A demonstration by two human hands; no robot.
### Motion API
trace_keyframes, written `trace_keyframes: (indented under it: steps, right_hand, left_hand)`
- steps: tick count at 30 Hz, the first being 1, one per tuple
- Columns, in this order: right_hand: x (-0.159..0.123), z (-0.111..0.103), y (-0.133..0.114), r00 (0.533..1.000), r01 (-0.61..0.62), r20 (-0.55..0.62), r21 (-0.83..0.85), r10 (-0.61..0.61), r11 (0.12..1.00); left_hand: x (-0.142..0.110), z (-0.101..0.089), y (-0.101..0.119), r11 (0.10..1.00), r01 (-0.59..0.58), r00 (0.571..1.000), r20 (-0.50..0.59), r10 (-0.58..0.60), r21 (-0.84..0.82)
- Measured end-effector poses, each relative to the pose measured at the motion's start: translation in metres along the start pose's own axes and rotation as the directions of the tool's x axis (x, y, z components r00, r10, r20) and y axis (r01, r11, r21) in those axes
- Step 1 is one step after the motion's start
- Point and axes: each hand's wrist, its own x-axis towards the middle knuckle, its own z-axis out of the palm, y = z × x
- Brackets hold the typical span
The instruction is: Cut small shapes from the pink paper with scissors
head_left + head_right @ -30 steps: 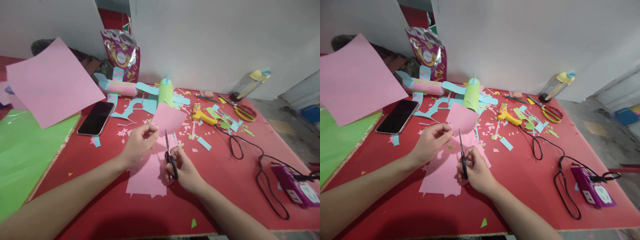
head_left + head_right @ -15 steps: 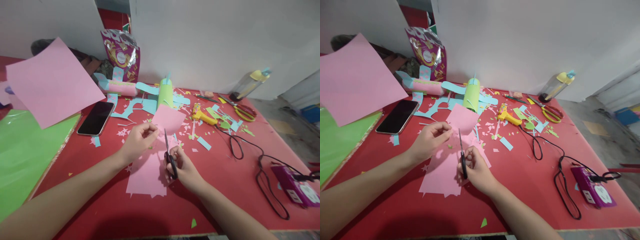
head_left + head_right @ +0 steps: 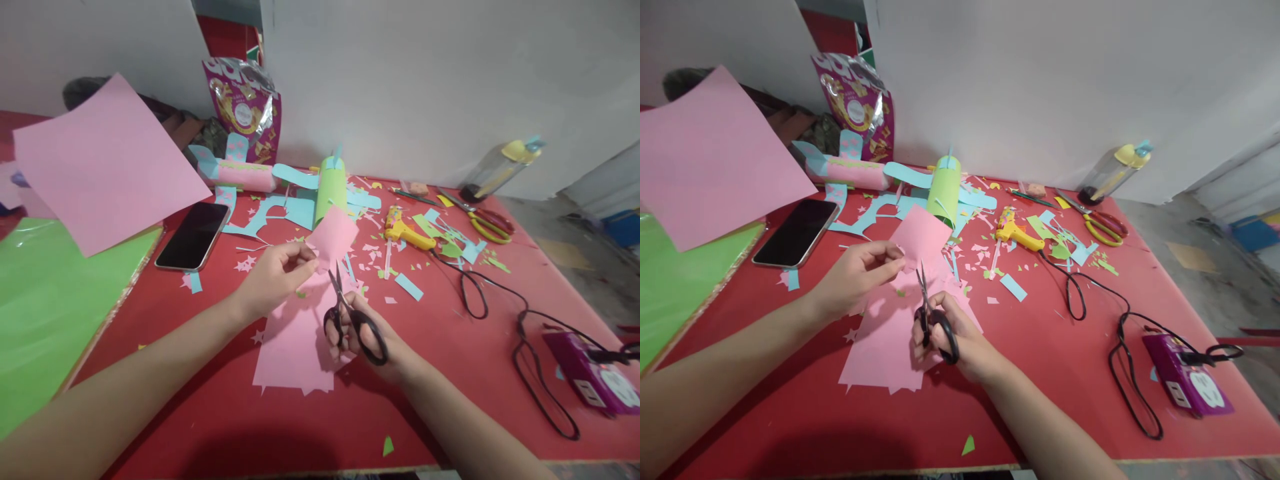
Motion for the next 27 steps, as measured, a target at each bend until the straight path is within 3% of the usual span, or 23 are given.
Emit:
trace_keyframes:
  steps: [20, 24, 27]
  right_hand:
    - [-0.002, -0.007, -0.016, 0.937, -0.302, 0.266, 0.288, 0.227, 0.909]
    - [-0.004, -0.009, -0.018, 0.892, -0.382, 0.36, 0.274, 0.274, 0.882]
    - [-0.005, -0.007, -0.019, 0.892, -0.377, 0.365, 0.278, 0.265, 0.883]
  left_hand:
    - [0.003, -0.014, 0.007, 0.974, -0.063, 0.994, 0.106, 0.041, 0.219]
    - [0.005, -0.02, 0.007, 0.952, -0.074, 0.995, 0.087, 0.05, 0.298]
    - [0.005, -0.023, 0.007, 0.924, -0.077, 0.996, 0.063, 0.057, 0.375]
